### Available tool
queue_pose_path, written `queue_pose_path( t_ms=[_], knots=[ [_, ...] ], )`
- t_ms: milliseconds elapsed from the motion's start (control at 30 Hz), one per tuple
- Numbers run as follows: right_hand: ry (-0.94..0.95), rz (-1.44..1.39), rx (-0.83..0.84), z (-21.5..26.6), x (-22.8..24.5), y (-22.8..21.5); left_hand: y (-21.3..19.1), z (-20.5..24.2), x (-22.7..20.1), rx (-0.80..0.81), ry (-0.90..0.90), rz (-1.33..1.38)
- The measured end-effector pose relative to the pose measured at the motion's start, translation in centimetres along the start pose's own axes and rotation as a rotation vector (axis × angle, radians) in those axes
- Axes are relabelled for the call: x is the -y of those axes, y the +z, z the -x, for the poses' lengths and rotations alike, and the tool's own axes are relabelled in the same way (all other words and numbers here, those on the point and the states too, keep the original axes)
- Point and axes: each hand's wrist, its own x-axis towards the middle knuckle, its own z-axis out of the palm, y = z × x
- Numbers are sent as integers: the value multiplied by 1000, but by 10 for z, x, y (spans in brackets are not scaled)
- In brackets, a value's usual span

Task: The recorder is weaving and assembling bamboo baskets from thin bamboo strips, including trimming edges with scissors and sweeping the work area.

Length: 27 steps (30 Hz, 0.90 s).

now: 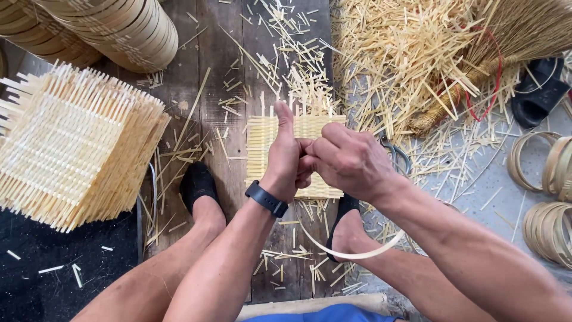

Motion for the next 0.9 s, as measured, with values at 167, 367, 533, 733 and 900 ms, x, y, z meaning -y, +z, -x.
queue_pose_path(
  t_ms=[167, 367, 533, 733, 900],
  knots=[
    [374, -324, -19, -7, -31, -16, -17, -3, 0, 68, 114, 144],
    [1096, -1367, -191, 30, -63, -1, -67, -27, -6, 162, 459, 616],
    [1054, -1702, -248, 64, -83, 32, -65, -19, -22, -10, 184, 234],
    [1028, -1644, -185, 59, -86, 40, -74, -49, -4, 26, 150, 360],
    [1153, -1392, -247, 48, -67, 35, -79, -57, 9, -91, 296, 634]
  ],
)
